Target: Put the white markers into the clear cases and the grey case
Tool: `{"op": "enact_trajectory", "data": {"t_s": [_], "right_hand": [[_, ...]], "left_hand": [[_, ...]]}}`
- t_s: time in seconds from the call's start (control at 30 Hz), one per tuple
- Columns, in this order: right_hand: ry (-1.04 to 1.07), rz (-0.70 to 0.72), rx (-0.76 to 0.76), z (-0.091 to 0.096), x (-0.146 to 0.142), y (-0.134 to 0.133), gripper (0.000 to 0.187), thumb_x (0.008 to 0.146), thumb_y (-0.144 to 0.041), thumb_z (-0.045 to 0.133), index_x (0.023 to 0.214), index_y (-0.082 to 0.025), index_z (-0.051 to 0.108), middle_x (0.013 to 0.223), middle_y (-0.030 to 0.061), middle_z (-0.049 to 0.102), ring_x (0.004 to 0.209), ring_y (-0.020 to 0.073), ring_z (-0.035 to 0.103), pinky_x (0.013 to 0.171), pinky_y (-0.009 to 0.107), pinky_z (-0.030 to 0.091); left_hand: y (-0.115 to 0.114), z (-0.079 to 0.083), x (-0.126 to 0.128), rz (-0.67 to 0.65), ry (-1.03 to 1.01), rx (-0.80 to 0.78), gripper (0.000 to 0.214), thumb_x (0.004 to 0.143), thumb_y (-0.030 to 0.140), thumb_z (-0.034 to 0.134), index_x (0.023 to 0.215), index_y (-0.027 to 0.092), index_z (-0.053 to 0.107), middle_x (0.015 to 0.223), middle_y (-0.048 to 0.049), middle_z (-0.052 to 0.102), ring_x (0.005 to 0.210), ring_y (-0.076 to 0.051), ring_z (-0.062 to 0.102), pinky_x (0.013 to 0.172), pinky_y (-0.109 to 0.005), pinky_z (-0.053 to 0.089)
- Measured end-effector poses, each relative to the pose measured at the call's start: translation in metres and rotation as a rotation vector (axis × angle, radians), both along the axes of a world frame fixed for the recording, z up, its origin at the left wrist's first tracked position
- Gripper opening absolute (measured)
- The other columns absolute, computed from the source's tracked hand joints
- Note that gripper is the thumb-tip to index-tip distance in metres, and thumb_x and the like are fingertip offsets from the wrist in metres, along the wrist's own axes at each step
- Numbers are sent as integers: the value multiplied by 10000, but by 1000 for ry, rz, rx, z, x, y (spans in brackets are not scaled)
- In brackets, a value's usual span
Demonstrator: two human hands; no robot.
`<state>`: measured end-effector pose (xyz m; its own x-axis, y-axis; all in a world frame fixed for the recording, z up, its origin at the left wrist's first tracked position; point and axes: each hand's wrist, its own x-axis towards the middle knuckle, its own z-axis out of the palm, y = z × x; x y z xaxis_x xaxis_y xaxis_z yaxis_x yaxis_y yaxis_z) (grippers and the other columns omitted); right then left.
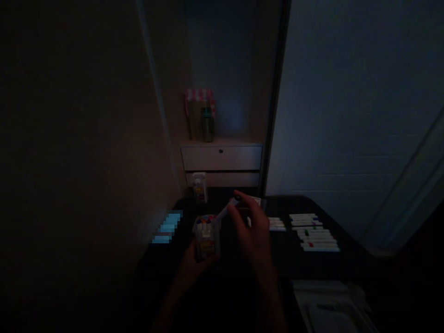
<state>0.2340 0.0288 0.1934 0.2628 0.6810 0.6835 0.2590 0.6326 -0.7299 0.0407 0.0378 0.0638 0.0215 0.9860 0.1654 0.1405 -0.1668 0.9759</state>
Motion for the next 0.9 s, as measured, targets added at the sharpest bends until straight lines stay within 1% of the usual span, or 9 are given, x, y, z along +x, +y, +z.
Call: {"op": "enact_trajectory", "data": {"t_s": [0.17,0.27,0.37,0.5,0.6,0.73,0.83,0.9], "right_hand": [[-154,7,-5,1,-13,4,346,959,-367,664,1286,-258,684,1049,62,751,891,215,704,834,367,592],[-209,29,-3,-3,-18,9,358,967,-339,642,1312,-248,671,985,51,728,867,204,678,830,348,572],[-239,68,-31,-9,-20,15,389,969,-322,633,1350,-245,646,1022,55,723,880,200,673,840,341,560],[-311,111,-69,-13,-17,19,415,976,-306,615,1388,-252,623,1079,58,727,937,206,677,903,360,546],[-387,125,-82,-15,-16,20,390,982,-302,603,1367,-258,641,1088,57,731,972,217,675,933,379,533],[-461,153,-83,-18,-17,22,376,973,-288,616,1347,-272,656,1080,48,738,998,225,675,935,385,523],[-489,138,-96,-20,-18,24,359,964,-286,626,1320,-274,672,1107,51,745,1006,231,676,931,392,522],[-503,122,-117,-22,-18,25,345,960,-287,628,1300,-275,681,1107,53,751,1002,236,678,921,397,524]], "left_hand": [[0,1,1,20,-3,-5,767,681,352,880,1365,159,593,1258,-146,758,1152,-337,721,994,-455,570],[0,1,1,16,-9,10,788,678,357,882,1378,156,583,1265,-149,753,1161,-337,716,1009,-457,559],[0,3,1,16,2,3,805,674,342,880,1392,148,571,1269,-153,751,1173,-334,711,1026,-455,548],[-1,2,1,39,7,-9,793,664,331,886,1374,139,589,1280,-160,743,1183,-339,704,1021,-448,549],[0,-1,1,29,-2,-7,770,684,325,878,1375,145,591,1274,-160,746,1162,-337,712,1010,-457,554],[1,-4,1,5,-20,18,776,698,333,874,1393,153,577,1262,-148,754,1146,-328,721,1002,-447,562],[1,-2,1,11,-14,13,794,692,337,880,1400,157,568,1243,-136,765,1139,-323,728,993,-434,570],[1,-1,2,10,-5,14,766,689,337,879,1376,164,587,1245,-127,767,1155,-323,722,998,-425,568]]}}
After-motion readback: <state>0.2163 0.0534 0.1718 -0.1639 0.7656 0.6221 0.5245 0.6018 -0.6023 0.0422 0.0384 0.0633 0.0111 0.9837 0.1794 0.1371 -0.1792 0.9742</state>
